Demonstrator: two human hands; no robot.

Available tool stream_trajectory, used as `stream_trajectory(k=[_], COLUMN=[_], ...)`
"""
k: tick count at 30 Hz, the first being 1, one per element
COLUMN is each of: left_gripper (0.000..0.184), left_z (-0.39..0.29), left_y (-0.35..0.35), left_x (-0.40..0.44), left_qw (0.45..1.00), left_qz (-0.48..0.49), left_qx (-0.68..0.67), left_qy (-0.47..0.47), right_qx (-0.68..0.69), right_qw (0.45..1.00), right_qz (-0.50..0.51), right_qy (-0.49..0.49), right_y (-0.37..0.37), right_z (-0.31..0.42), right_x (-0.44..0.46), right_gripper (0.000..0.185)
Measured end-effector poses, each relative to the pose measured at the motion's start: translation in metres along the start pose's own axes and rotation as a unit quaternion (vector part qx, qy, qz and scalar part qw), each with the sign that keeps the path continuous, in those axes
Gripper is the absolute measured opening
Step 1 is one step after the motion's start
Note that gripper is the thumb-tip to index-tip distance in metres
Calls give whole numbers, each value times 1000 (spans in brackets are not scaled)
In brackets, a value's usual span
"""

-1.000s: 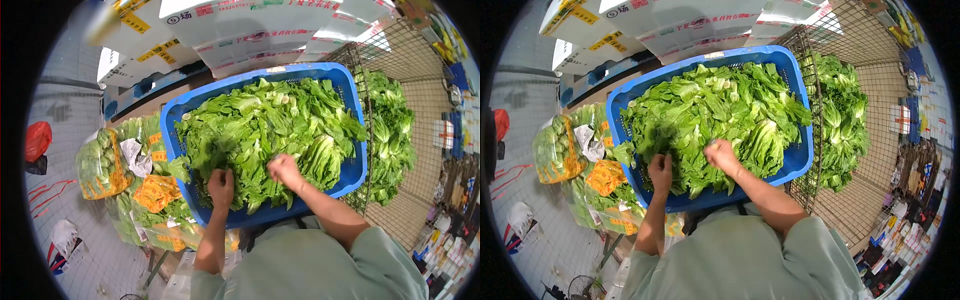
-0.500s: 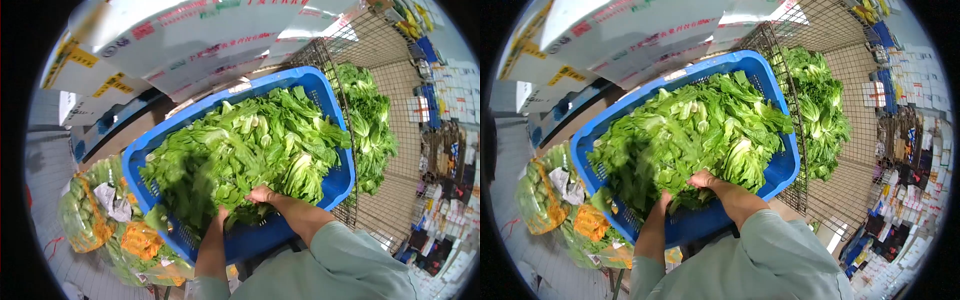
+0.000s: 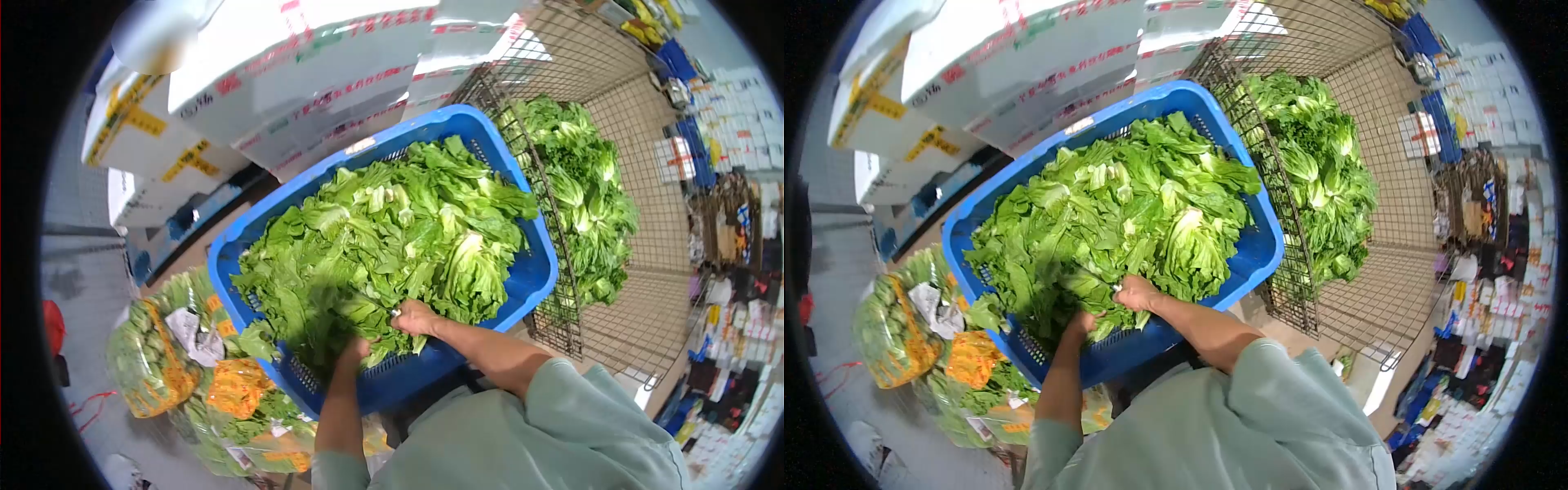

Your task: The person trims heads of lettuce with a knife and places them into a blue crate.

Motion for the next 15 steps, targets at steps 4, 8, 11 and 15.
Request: stream_trajectory(k=[4, 8, 11, 15], left_gripper=[37, 32, 39, 77], left_z=[-146, -259, -325, -349], left_y=[3, 16, 84, 155], left_x=[-120, -189, -165, -60], left_qw=[959, 939, 975, 951], left_qz=[-76, -232, -155, -197], left_qx=[272, 237, 94, 173], left_qy=[32, 94, 130, 165], right_qx=[74, 73, 118, -9], right_qw=[991, 990, 972, 942], right_qz=[112, 29, -123, -264], right_qy=[-15, -118, -163, -205], right_y=[-27, -117, -216, -312], right_z=[31, 29, 2, 18], right_x=[-107, -161, -147, -133], right_gripper=[15, 16, 13, 36])
Point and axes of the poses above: each hand's wrist, its own x-axis towards the middle knuckle, its own y-axis out of the palm, z = x × y, the point moved 10 cm from there along x, towards the middle knuckle, and after that the axes turned 1 degree about y, right-handed, at the moved point
